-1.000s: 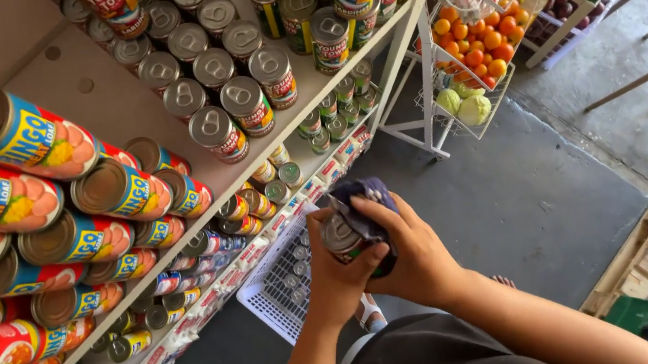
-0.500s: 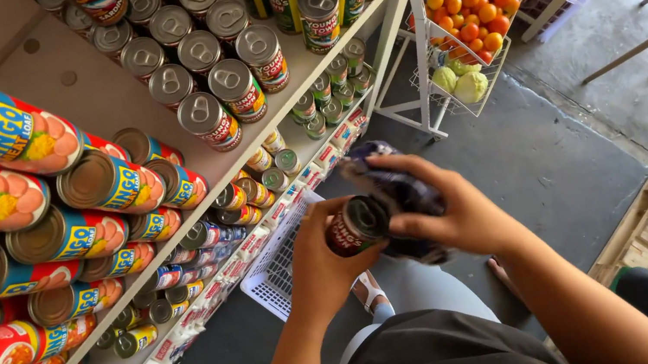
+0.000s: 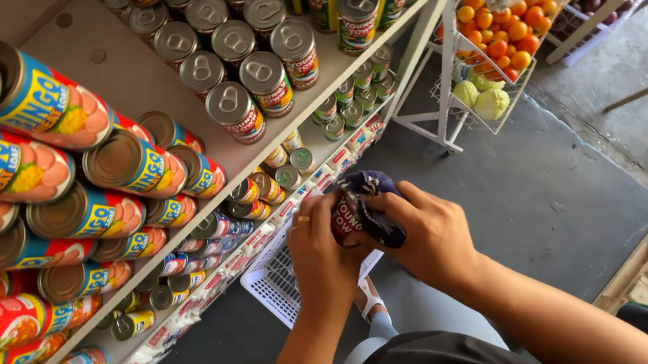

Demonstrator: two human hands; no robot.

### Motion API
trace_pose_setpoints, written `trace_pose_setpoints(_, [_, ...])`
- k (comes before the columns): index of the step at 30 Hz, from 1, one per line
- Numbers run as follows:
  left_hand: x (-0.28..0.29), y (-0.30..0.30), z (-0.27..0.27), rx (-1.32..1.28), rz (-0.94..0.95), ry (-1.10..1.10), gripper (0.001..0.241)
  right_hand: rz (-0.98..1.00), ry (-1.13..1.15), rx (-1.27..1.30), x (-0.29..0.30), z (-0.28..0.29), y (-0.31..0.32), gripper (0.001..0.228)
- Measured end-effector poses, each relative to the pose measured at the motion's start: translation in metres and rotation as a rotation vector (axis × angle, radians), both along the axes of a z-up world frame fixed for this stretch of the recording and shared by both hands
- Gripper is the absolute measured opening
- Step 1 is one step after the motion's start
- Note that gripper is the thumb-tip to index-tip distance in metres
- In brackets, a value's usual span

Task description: Wiping canned goods with a cloth and restocking them on the shelf.

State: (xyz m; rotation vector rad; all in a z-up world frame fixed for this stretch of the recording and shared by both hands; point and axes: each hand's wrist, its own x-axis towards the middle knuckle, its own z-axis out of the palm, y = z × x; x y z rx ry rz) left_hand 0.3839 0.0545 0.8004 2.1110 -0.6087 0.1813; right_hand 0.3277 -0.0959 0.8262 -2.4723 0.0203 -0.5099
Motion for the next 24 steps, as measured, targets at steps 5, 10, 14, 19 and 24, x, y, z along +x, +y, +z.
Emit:
trace_pose_setpoints(5, [0.028,-0.005,0.013,-0.312,0.018,0.162,0.061,-0.006,0.069,0.272,0.029,-0.015,-0.036,0.027])
trace_pose_setpoints(10, [0.075,0.003,0.012,-0.702,-0.061,0.593,0.050,0.082,0.036,0.814,0.070,-0.003,-0.067,0.031])
trace_pose_setpoints(14, [0.092,0.006,0.015,-0.967,-0.155,0.748,0.051,0.272,0.238,1.122,0.098,0.042,-0.066,0.026])
trace_pose_setpoints(19, [0.118,0.007,0.010,-1.093,-0.294,0.740,0.057,0.590,0.226,0.789,0.122,-0.001,-0.095,0.032])
trace_pose_setpoints(24, [0.152,-0.008,0.027,-0.927,-0.355,0.498,0.064,0.507,0.303,0.661,0.156,0.053,-0.071,0.041])
